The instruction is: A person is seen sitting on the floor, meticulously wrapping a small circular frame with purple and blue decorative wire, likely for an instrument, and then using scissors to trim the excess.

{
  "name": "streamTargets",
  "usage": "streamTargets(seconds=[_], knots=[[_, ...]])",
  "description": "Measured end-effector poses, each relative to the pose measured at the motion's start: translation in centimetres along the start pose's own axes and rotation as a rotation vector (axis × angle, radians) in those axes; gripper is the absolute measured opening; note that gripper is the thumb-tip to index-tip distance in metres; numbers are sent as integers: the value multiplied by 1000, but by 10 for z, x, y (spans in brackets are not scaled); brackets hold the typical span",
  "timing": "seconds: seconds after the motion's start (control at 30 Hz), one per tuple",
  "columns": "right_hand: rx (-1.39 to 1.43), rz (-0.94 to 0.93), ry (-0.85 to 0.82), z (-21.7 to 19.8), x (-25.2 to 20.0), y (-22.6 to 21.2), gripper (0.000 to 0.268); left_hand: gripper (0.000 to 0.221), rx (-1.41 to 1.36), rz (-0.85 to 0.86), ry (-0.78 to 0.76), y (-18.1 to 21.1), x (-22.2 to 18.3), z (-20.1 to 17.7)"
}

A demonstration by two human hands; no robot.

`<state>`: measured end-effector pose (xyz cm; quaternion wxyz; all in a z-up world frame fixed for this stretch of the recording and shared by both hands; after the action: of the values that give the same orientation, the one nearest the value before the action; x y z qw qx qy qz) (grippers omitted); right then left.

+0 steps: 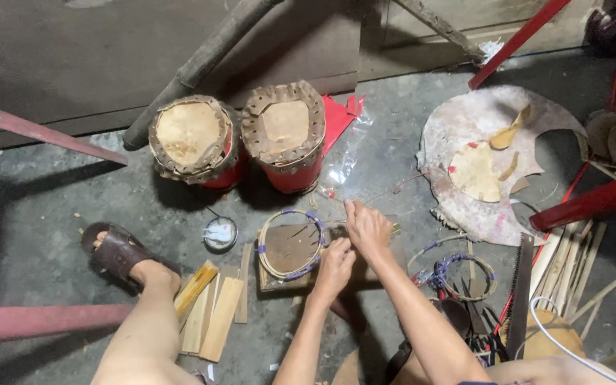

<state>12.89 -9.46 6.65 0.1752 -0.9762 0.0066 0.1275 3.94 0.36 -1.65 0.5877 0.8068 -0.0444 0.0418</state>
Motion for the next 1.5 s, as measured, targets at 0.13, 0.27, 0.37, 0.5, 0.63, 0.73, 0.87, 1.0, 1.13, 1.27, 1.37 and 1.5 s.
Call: streamTargets(seconds=[0.13, 0.27, 0.37, 0.5, 0.63, 0.73, 0.87, 1.0, 1.13, 1.27, 1.37, 1.5], knots=[[-75, 46, 2, 11, -2, 8, 59, 4, 130, -10, -30, -1, 2, 10], [48, 57, 3, -6, 7, 12, 64, 5, 102, 30, -19, 21, 14, 2], [150, 33, -38, -8, 8, 6, 67, 8, 43, 31, -6, 27, 13, -7], [116, 93, -33, -15, -3, 6, 65, 10, 102, 21, -40, 19, 6, -2], [42, 82, -24, -3, -1, 5, 66, 7, 266, 26, -57, 2, 7, 2], [105, 46, 25, -13, 14, 3, 64, 3, 122, 50, -22, 8, 24, -4], [220, 37, -10, -22, 2, -12, 65, 4, -21, 15, -18, 8, 16, -16], [54, 34, 8, 8, 10, 0, 59, 5, 119, 3, -54, -7, 14, -5], [138, 54, 27, -11, 14, 6, 62, 8, 85, 42, -60, 21, 25, -11], [317, 31, -17, -22, 24, -1, 64, 15, -11, 12, -72, 67, 31, -31], [258, 32, -53, -13, 17, 1, 61, 18, -4, 2, -48, 32, 25, -21], [83, 78, 3, 3, 11, 14, 52, 21, 134, 35, -49, 15, 19, -6]])
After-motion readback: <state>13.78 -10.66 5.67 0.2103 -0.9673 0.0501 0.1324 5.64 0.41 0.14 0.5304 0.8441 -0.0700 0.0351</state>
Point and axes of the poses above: each hand's wrist, its own x-axis towards the middle knuckle, its own z-axis out of the palm, y = z × x, the point moved 4 cm from there along x, towards the middle knuckle, and after that the axes turned 4 degrees about -x, right-handed, at the moved point
